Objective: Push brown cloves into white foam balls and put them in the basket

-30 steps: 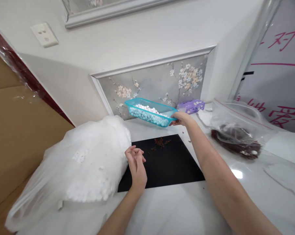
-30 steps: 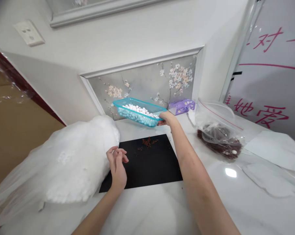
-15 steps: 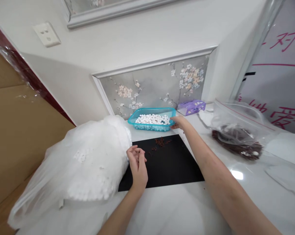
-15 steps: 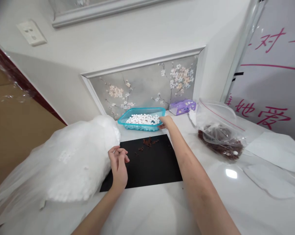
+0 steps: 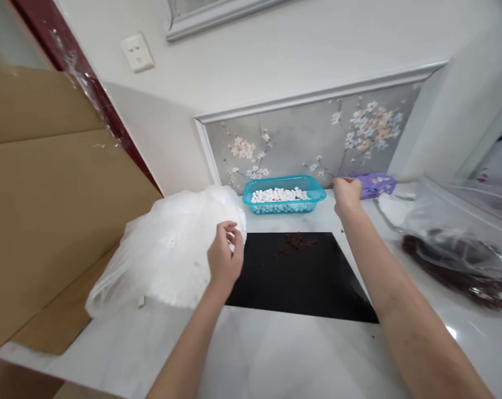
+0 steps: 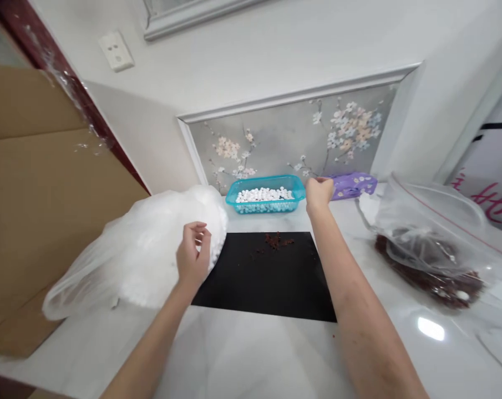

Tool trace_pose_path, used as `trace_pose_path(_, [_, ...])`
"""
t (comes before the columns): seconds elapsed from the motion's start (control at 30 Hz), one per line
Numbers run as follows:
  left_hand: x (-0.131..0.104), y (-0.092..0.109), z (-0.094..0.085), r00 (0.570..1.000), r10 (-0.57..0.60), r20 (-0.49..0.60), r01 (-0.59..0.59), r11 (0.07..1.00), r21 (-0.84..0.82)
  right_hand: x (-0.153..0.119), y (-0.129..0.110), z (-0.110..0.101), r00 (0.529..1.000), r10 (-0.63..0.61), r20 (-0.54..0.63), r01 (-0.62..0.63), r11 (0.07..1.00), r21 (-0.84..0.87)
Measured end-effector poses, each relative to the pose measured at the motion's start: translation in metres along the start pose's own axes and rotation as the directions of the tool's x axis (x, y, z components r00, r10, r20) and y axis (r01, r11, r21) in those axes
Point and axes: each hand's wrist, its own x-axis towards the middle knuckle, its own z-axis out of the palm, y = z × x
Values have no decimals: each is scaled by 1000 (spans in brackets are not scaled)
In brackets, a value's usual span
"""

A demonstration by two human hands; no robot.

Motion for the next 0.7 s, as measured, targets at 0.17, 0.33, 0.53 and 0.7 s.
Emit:
trace_pose_path(0.17, [38,-45,-51,970,-193,-148,241,831,501,-63,-5,2,974,-224,22,225,967,-116])
trace_pose_path(0.33, [46,-93,-76,907,-411,-89,359,648,672,-155,55,-3,648,-429,629,710,639,-295])
trace_pose_path(0.53, [41,-105,-83,849,-527,-35,378,560,737,-178,83,-25,614,-333,716,719,611,-332])
trace_pose_path(0.7, [40,-104,-76,814,-580,-20,387,517,763,-175,73,-30,628,-328,706,684,665,-300])
